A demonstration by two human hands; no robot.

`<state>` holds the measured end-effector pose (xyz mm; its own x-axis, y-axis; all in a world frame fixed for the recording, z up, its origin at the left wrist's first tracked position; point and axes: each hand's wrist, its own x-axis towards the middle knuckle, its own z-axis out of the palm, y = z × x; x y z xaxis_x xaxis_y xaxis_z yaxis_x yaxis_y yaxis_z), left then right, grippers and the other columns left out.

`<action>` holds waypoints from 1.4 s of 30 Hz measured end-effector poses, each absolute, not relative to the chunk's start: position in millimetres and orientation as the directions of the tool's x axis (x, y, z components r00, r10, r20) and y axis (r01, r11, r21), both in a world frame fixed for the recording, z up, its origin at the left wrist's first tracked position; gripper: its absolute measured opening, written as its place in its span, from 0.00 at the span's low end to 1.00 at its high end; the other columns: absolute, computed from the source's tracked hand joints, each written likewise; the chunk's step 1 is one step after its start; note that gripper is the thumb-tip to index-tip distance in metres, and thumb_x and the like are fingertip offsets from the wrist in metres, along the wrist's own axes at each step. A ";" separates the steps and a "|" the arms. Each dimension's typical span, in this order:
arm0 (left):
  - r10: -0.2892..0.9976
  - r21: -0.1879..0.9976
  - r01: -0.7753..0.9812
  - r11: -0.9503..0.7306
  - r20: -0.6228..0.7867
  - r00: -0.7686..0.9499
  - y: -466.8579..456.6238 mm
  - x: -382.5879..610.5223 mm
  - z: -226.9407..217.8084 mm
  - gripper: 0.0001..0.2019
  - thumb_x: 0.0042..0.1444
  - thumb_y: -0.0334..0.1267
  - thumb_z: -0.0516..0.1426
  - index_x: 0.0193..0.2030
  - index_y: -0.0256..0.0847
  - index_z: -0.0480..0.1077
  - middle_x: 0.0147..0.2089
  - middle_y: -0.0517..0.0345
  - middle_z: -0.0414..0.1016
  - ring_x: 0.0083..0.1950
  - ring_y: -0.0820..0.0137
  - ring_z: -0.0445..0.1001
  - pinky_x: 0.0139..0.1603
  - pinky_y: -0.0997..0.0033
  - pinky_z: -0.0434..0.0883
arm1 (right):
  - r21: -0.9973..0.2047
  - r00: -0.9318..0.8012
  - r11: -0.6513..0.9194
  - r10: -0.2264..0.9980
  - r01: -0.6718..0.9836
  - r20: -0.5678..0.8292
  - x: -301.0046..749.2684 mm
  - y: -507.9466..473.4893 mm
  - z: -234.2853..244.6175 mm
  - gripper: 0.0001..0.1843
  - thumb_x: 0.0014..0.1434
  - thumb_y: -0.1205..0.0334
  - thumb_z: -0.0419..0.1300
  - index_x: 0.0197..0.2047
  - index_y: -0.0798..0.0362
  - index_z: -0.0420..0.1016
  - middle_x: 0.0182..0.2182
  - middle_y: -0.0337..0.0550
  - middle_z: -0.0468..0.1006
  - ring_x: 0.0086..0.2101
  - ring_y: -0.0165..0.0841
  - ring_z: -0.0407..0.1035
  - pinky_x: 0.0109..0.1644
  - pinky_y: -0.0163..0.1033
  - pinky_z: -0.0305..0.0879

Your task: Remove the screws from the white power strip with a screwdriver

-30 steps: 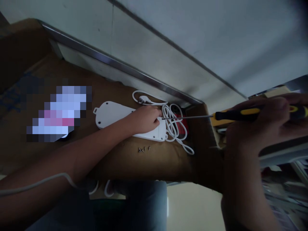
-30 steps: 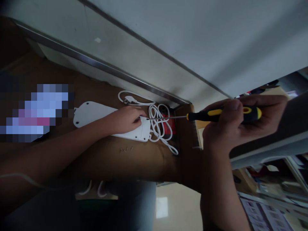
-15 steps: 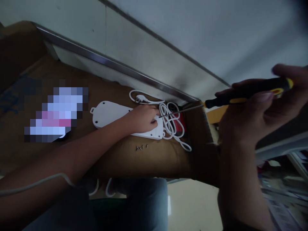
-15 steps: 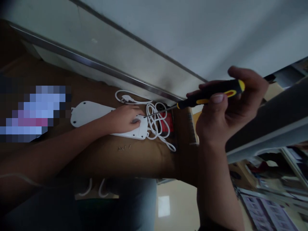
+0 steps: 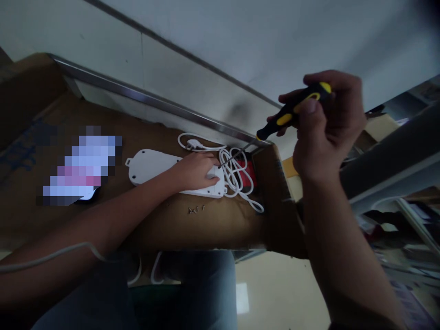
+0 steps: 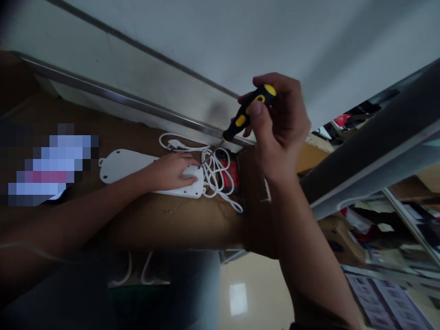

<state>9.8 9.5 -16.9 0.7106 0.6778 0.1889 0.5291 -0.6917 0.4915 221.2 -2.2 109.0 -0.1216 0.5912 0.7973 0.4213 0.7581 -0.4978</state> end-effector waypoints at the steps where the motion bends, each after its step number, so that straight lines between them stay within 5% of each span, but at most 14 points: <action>1: 0.677 0.496 0.527 -0.690 0.184 0.713 9.4 9.8 -16.6 0.22 0.64 0.43 0.60 0.61 0.35 0.78 0.60 0.40 0.83 0.62 0.51 0.80 0.64 0.54 0.74 | -0.447 -0.083 0.784 0.527 0.431 0.846 217.1 1.2 107.0 0.20 0.64 0.43 0.70 0.48 0.48 0.72 0.36 0.37 0.78 0.33 0.29 0.77 0.34 0.38 0.71; 3: 0.674 0.498 0.523 -0.691 0.184 0.716 9.1 10.0 -16.2 0.22 0.64 0.43 0.60 0.61 0.36 0.79 0.60 0.40 0.83 0.62 0.52 0.81 0.64 0.54 0.74 | -0.390 -0.004 0.815 0.433 0.429 0.901 210.7 8.8 101.3 0.23 0.59 0.46 0.74 0.42 0.48 0.66 0.33 0.34 0.72 0.32 0.27 0.74 0.36 0.37 0.71; 8: 0.673 0.506 0.510 -0.695 0.209 0.710 9.3 10.2 -18.3 0.21 0.64 0.44 0.60 0.60 0.37 0.79 0.57 0.41 0.83 0.60 0.52 0.81 0.62 0.54 0.75 | -0.581 0.039 0.774 0.592 0.252 0.805 205.0 23.0 88.6 0.28 0.63 0.49 0.69 0.55 0.43 0.56 0.42 0.34 0.78 0.32 0.29 0.78 0.31 0.36 0.72; 11: 0.675 0.500 0.518 -0.694 0.201 0.710 9.6 10.2 -19.2 0.22 0.65 0.45 0.60 0.60 0.36 0.79 0.57 0.41 0.83 0.60 0.53 0.81 0.62 0.55 0.75 | -0.635 0.054 0.760 0.635 0.139 0.771 204.6 21.4 88.5 0.18 0.68 0.48 0.57 0.56 0.44 0.61 0.37 0.32 0.75 0.23 0.23 0.68 0.22 0.33 0.63; 13: 0.672 0.500 0.519 -0.693 0.187 0.717 9.7 10.2 -18.8 0.22 0.65 0.45 0.60 0.61 0.36 0.79 0.58 0.41 0.83 0.61 0.53 0.80 0.63 0.55 0.74 | -0.658 0.047 0.748 0.657 0.084 0.753 203.2 15.2 91.1 0.18 0.67 0.50 0.52 0.56 0.48 0.67 0.38 0.35 0.77 0.26 0.24 0.74 0.24 0.33 0.68; 17: 0.679 0.505 0.529 -0.682 0.167 0.715 9.2 10.7 -16.8 0.23 0.64 0.44 0.60 0.62 0.35 0.78 0.60 0.41 0.82 0.62 0.52 0.80 0.63 0.55 0.74 | -0.602 0.095 0.792 0.595 0.101 0.798 197.1 3.4 94.1 0.15 0.63 0.52 0.62 0.49 0.50 0.71 0.38 0.34 0.78 0.33 0.29 0.81 0.32 0.36 0.77; 21: 0.680 0.500 0.532 -0.683 0.170 0.713 8.9 11.0 -16.9 0.24 0.64 0.44 0.60 0.63 0.34 0.78 0.59 0.41 0.83 0.62 0.52 0.80 0.64 0.56 0.74 | -0.506 0.146 0.853 0.488 0.127 0.860 197.6 10.1 92.4 0.24 0.58 0.50 0.72 0.44 0.48 0.61 0.30 0.25 0.67 0.20 0.20 0.66 0.21 0.28 0.59; 24: 0.670 0.501 0.514 -0.696 0.196 0.716 9.2 10.7 -18.5 0.22 0.64 0.44 0.60 0.62 0.36 0.79 0.57 0.42 0.84 0.60 0.53 0.80 0.62 0.56 0.74 | -0.586 0.178 0.810 0.572 0.034 0.801 203.1 18.9 94.1 0.26 0.57 0.39 0.67 0.46 0.47 0.64 0.31 0.28 0.70 0.18 0.21 0.61 0.17 0.30 0.55; 27: 0.665 0.507 0.502 -0.700 0.207 0.718 9.3 10.2 -19.2 0.22 0.64 0.44 0.60 0.61 0.36 0.79 0.57 0.41 0.84 0.58 0.53 0.81 0.60 0.56 0.74 | -0.606 0.151 0.794 0.605 -0.041 0.782 204.5 16.9 97.0 0.20 0.55 0.42 0.60 0.42 0.49 0.69 0.29 0.32 0.70 0.20 0.23 0.63 0.18 0.33 0.59; 31: 0.676 0.519 0.512 -0.684 0.188 0.712 8.4 10.6 -17.6 0.21 0.64 0.44 0.60 0.60 0.36 0.80 0.57 0.41 0.84 0.59 0.52 0.81 0.60 0.55 0.74 | -0.621 0.094 0.780 0.614 0.082 0.784 197.0 3.1 96.1 0.15 0.61 0.48 0.64 0.40 0.50 0.67 0.38 0.35 0.76 0.31 0.27 0.78 0.29 0.35 0.75; 36: 0.685 0.517 0.526 -0.675 0.176 0.707 7.5 12.5 -18.1 0.22 0.65 0.44 0.60 0.60 0.34 0.80 0.57 0.40 0.84 0.60 0.51 0.81 0.62 0.54 0.74 | -0.610 0.093 0.792 0.606 0.025 0.790 198.4 5.8 93.7 0.21 0.61 0.48 0.68 0.38 0.49 0.60 0.32 0.30 0.75 0.18 0.19 0.63 0.18 0.28 0.57; 42: 0.691 0.509 0.537 -0.673 0.171 0.702 7.4 13.0 -18.8 0.21 0.64 0.45 0.60 0.60 0.36 0.80 0.59 0.41 0.83 0.62 0.51 0.79 0.60 0.56 0.75 | -0.721 0.078 0.692 0.718 0.023 0.692 201.7 9.4 93.7 0.19 0.56 0.49 0.63 0.48 0.49 0.71 0.35 0.35 0.74 0.28 0.24 0.73 0.31 0.34 0.73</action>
<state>13.0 7.4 -18.8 0.7024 0.6908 0.1715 0.5372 -0.6726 0.5089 201.7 9.4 93.7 0.0784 0.7180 0.6917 0.0233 0.6923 -0.7213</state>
